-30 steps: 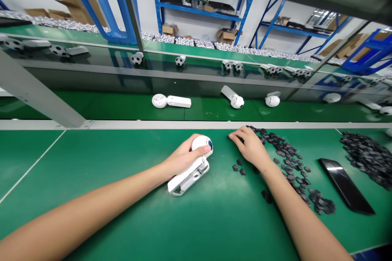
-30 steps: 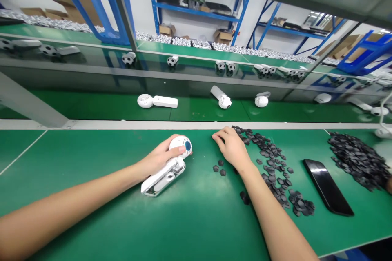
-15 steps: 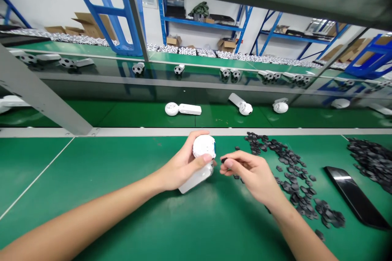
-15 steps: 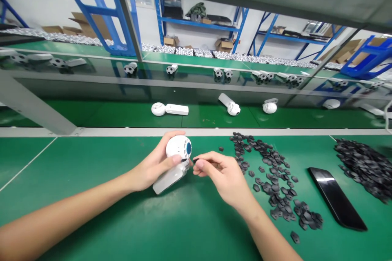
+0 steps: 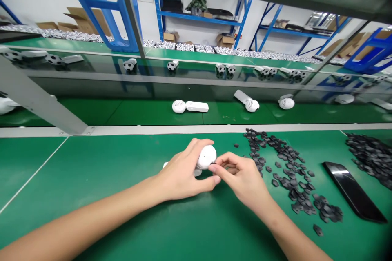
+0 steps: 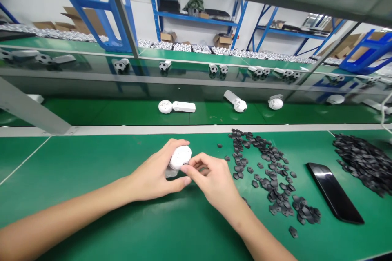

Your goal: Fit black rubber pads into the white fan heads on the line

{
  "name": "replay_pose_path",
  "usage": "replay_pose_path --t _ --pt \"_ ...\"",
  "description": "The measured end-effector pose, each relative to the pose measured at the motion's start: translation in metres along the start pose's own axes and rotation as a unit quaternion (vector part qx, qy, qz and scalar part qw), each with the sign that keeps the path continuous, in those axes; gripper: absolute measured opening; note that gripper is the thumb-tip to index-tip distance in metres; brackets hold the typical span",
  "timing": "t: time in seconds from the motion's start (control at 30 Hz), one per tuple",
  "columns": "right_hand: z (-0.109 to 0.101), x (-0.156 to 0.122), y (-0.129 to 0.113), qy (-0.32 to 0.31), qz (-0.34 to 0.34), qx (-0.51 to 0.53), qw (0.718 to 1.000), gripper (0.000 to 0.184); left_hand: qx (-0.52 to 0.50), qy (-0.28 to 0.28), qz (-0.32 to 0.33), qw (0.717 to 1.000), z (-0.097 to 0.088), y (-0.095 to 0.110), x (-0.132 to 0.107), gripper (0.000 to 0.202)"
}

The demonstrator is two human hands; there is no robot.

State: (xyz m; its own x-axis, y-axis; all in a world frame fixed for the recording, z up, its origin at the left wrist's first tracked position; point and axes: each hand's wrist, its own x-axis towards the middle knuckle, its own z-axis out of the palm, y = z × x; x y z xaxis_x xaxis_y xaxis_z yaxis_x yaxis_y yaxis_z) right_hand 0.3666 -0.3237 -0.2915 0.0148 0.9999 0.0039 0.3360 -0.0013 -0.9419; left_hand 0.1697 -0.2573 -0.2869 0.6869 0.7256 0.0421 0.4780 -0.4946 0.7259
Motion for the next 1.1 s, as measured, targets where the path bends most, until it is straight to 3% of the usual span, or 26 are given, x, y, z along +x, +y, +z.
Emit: replay_pose_path --t 0.1,0.3,0.47,0.6,0.67,0.77,0.9,1.0,1.1 --pt "0.003 0.000 -0.003 0.022 0.012 -0.011 1.000 0.023 -0.011 0.011 0.002 1.000 0.005 -0.002 0.001 0.084" --pt "0.002 0.004 0.006 0.042 -0.006 -0.044 0.998 0.036 -0.016 0.028 0.015 0.999 0.012 -0.009 0.002 0.067" --pt "-0.002 0.010 0.014 -0.008 -0.057 -0.092 0.994 0.031 -0.008 0.006 0.033 0.999 0.006 -0.009 0.004 0.062" --pt "-0.032 0.017 0.014 -0.089 -0.084 -0.129 0.984 0.037 0.007 -0.028 0.034 0.999 0.002 -0.006 0.003 0.051" --pt "-0.055 0.023 0.020 -0.057 -0.053 -0.165 0.983 0.041 0.055 -0.053 0.052 0.996 0.003 -0.004 -0.001 0.048" --pt "-0.086 0.033 0.038 0.022 -0.008 -0.286 0.958 0.031 0.119 -0.082 0.090 0.985 0.006 -0.004 -0.006 0.043" --pt "-0.100 0.044 0.062 0.035 0.006 -0.339 0.940 0.030 0.103 -0.034 0.135 0.985 0.008 -0.013 -0.005 0.044" --pt "-0.094 0.050 0.071 0.038 -0.005 -0.349 0.936 0.026 0.060 0.037 0.238 0.969 0.011 -0.026 0.001 0.059" --pt "-0.088 0.054 0.075 0.045 -0.023 -0.336 0.940 0.020 0.068 0.035 0.284 0.956 0.016 -0.038 0.009 0.069"
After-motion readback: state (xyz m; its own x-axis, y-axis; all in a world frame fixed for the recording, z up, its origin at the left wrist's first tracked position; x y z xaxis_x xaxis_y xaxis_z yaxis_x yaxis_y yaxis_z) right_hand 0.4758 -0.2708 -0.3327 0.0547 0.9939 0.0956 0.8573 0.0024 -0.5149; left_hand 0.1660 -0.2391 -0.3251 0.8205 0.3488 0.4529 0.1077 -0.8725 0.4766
